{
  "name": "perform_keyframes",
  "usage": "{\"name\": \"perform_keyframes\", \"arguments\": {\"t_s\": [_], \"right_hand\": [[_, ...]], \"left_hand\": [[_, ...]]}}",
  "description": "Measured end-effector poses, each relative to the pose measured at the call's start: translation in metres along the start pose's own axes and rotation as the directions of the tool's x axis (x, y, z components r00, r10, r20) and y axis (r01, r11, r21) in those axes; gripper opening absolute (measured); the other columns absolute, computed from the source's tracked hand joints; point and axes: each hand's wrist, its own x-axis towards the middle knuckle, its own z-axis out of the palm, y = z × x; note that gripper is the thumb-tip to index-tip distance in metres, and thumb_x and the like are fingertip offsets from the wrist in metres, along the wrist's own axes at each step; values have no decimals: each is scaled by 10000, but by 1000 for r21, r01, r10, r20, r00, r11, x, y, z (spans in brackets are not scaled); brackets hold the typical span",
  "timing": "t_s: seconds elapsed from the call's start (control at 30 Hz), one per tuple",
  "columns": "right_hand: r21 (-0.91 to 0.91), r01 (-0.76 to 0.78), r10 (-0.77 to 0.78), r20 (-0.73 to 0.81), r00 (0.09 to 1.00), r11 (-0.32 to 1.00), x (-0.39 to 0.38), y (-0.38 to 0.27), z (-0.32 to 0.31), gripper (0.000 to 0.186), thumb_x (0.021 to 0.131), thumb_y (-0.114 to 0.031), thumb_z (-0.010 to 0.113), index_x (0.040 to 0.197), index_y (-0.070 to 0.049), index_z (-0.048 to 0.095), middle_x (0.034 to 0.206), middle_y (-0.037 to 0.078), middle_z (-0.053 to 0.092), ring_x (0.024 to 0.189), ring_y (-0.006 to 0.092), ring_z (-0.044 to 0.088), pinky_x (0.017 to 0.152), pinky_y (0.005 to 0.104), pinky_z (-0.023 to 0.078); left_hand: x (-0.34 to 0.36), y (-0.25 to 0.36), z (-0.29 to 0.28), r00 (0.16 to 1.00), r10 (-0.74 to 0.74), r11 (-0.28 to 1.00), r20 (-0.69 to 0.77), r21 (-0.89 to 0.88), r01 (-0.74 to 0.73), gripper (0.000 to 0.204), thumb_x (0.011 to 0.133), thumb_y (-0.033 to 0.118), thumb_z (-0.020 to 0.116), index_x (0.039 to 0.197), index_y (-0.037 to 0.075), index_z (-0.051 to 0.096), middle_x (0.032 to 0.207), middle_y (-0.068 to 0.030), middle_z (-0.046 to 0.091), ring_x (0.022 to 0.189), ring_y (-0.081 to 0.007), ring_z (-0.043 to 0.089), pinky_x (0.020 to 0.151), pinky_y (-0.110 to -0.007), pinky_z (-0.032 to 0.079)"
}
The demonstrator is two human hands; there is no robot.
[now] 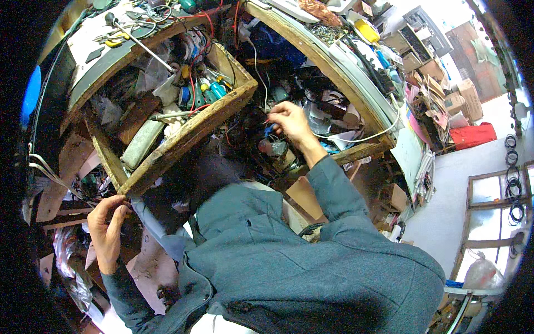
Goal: The person works on a small electronic device, stripping and twisting wires, then attaching them to a blue fan blade assembly. They use a screwdriver to secure components and handle a small white connector. The task takes place at a cluttered workbench with various tools and parts visible.
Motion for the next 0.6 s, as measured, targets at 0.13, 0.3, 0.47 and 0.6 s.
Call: {"name": "perform_keyframes", "arguments": {"t_s": [0.13, 0.3, 0.47, 0.6], "right_hand": [[-158, -94, 54, -244, 968, 983, 42, 39, -34, 152, 908, -17, 647, 1054, 17, 626, 834, 95, 690, 631, 132, 632, 534, 261, 503], [-184, -234, 179, -273, 945, 955, 103, 92, -72, 162, 893, 5, 621, 1051, 39, 636, 848, 112, 691, 625, 177, 652, 490, 296, 503], [115, -332, 351, -252, 902, 936, 123, 109, -89, 178, 901, 45, 569, 1047, 9, 663, 749, 149, 652, 511, 156, 537, 384, 306, 381], [23, -198, 198, -239, 951, 980, 122, 115, -105, 169, 906, 0, 574, 1026, -1, 692, 772, 107, 667, 553, 158, 577, 453, 293, 448]], "left_hand": [[-7, -5, -4, 999, -43, 999, 0, 33, 43, 160, 866, -1, 686, 1023, -36, 690, 875, -77, 699, 823, -144, 655, 758, -271, 507], [-19, -19, -12, 993, -105, 994, 51, 49, 103, 177, 864, 7, 682, 1038, -21, 697, 882, -74, 709, 803, -140, 654, 750, -270, 515], [-33, -22, -20, 984, -171, 984, 58, 48, 169, 179, 886, 22, 663, 1059, -10, 690, 879, -48, 699, 772, -124, 631, 721, -257, 506], [-38, -32, -31, 949, -286, 956, 131, -27, 292, 196, 925, 59, 655, 1114, 11, 676, 947, -15, 673, 814, -79, 599, 713, -221, 484]]}}
